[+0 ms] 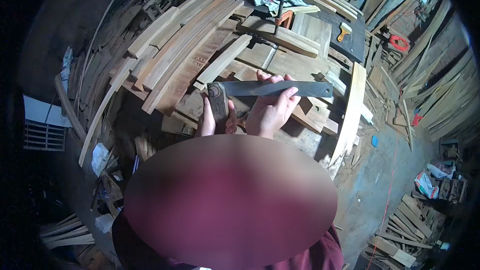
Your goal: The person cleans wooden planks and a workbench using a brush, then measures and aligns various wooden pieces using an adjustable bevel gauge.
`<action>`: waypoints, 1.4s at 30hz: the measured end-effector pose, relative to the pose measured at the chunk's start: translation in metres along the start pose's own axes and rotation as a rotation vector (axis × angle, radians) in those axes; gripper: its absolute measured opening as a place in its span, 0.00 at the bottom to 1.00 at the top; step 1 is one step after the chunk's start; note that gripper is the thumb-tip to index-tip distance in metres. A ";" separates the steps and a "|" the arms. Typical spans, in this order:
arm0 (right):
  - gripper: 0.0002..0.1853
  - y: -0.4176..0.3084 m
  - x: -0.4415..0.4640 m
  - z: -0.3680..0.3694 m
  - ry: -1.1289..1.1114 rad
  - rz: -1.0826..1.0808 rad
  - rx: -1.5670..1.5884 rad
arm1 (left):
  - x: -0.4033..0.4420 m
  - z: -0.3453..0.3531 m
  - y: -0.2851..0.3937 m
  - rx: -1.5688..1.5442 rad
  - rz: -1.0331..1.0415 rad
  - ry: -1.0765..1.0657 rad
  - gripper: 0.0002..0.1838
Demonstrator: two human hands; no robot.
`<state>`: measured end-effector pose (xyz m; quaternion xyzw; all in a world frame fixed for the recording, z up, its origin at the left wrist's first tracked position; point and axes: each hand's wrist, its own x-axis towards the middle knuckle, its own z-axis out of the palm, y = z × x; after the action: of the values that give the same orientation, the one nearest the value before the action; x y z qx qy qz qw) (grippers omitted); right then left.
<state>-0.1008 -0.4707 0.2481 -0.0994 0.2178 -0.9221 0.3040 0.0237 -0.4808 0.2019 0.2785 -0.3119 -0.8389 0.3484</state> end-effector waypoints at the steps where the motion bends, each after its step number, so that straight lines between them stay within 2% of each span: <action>1: 0.16 0.000 0.000 0.000 0.002 -0.001 0.000 | 0.001 0.000 -0.001 0.001 -0.002 0.000 0.42; 9: 0.13 -0.002 0.009 -0.017 -0.087 -0.019 0.107 | 0.007 0.000 -0.010 0.066 0.056 -0.036 0.43; 11: 0.14 -0.007 0.004 -0.013 -0.100 0.033 -0.021 | 0.010 -0.009 -0.013 0.037 0.096 -0.013 0.43; 12: 0.15 -0.018 0.001 -0.012 -0.133 0.181 -0.171 | 0.007 -0.007 -0.005 -0.073 0.080 -0.012 0.44; 14: 0.23 -0.035 -0.006 -0.020 -0.183 0.401 -0.455 | 0.005 -0.012 0.011 -0.031 0.151 0.059 0.43; 16: 0.26 -0.065 -0.006 -0.025 -0.379 0.517 -0.681 | 0.007 -0.024 0.018 -0.090 0.180 0.113 0.34; 17: 0.21 -0.077 -0.005 -0.029 -0.379 0.438 -0.742 | 0.009 -0.041 0.019 -0.123 0.163 0.062 0.30; 18: 0.14 -0.086 -0.002 -0.036 -0.312 0.304 -0.848 | 0.008 -0.047 0.024 -0.145 0.119 0.111 0.29; 19: 0.10 -0.087 0.008 -0.052 -0.346 -0.032 -1.062 | 0.005 -0.039 0.032 -0.116 0.155 0.142 0.28; 21: 0.09 -0.094 0.040 -0.059 -0.270 -0.438 -1.506 | 0.005 -0.044 0.035 -0.080 0.198 0.193 0.26; 22: 0.14 -0.093 0.054 -0.055 -0.231 -0.420 -1.651 | 0.005 -0.048 0.035 -0.106 0.174 0.207 0.24; 23: 0.24 -0.088 0.073 -0.061 -0.185 -0.302 -1.830 | 0.007 -0.058 0.035 -0.112 0.133 0.192 0.24; 24: 0.35 -0.082 0.093 -0.069 -0.136 -0.048 -2.118 | 0.009 -0.065 0.033 -0.117 0.093 0.176 0.23; 25: 0.40 -0.078 0.108 -0.064 -0.159 0.247 -2.272 | 0.009 -0.063 0.034 -0.146 0.053 0.177 0.21; 27: 0.39 -0.076 0.117 -0.057 -0.386 0.465 -2.340 | 0.011 -0.069 0.028 -0.163 0.011 0.191 0.21; 28: 0.36 -0.072 0.119 -0.062 -0.409 0.519 -2.367 | 0.011 -0.073 0.024 -0.181 -0.024 0.209 0.21; 29: 0.36 -0.068 0.120 -0.072 -0.411 0.523 -2.368 | 0.012 -0.078 0.021 -0.189 -0.041 0.191 0.21; 31: 0.33 -0.062 0.122 -0.093 -0.385 0.326 -2.344 | 0.012 -0.081 0.018 -0.175 -0.041 0.215 0.21; 32: 0.30 -0.063 0.125 -0.102 -0.408 0.355 -2.351 | 0.010 -0.083 0.017 -0.158 -0.041 0.235 0.20; 35: 0.25 -0.073 0.120 -0.093 -0.400 0.764 -2.166 | 0.007 -0.082 0.017 -0.181 -0.032 0.272 0.20; 37: 0.22 -0.081 0.105 -0.081 -0.353 0.828 -1.961 | 0.004 -0.084 0.018 -0.179 -0.014 0.261 0.20; 40: 0.20 -0.070 0.080 -0.114 -0.372 0.453 -2.091 | -0.001 -0.084 0.019 -0.166 0.014 0.258 0.20; 41: 0.18 -0.063 0.072 -0.143 -0.472 0.166 -2.115 | -0.002 -0.083 0.020 -0.154 0.020 0.268 0.20; 42: 0.18 -0.065 0.063 -0.146 -0.506 0.052 -2.049 | -0.003 -0.083 0.021 -0.153 0.019 0.266 0.20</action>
<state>-0.2310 -0.4123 0.1526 -0.4934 0.8248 -0.2431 0.1311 0.0907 -0.5182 0.1641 0.3568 -0.2009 -0.8127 0.4146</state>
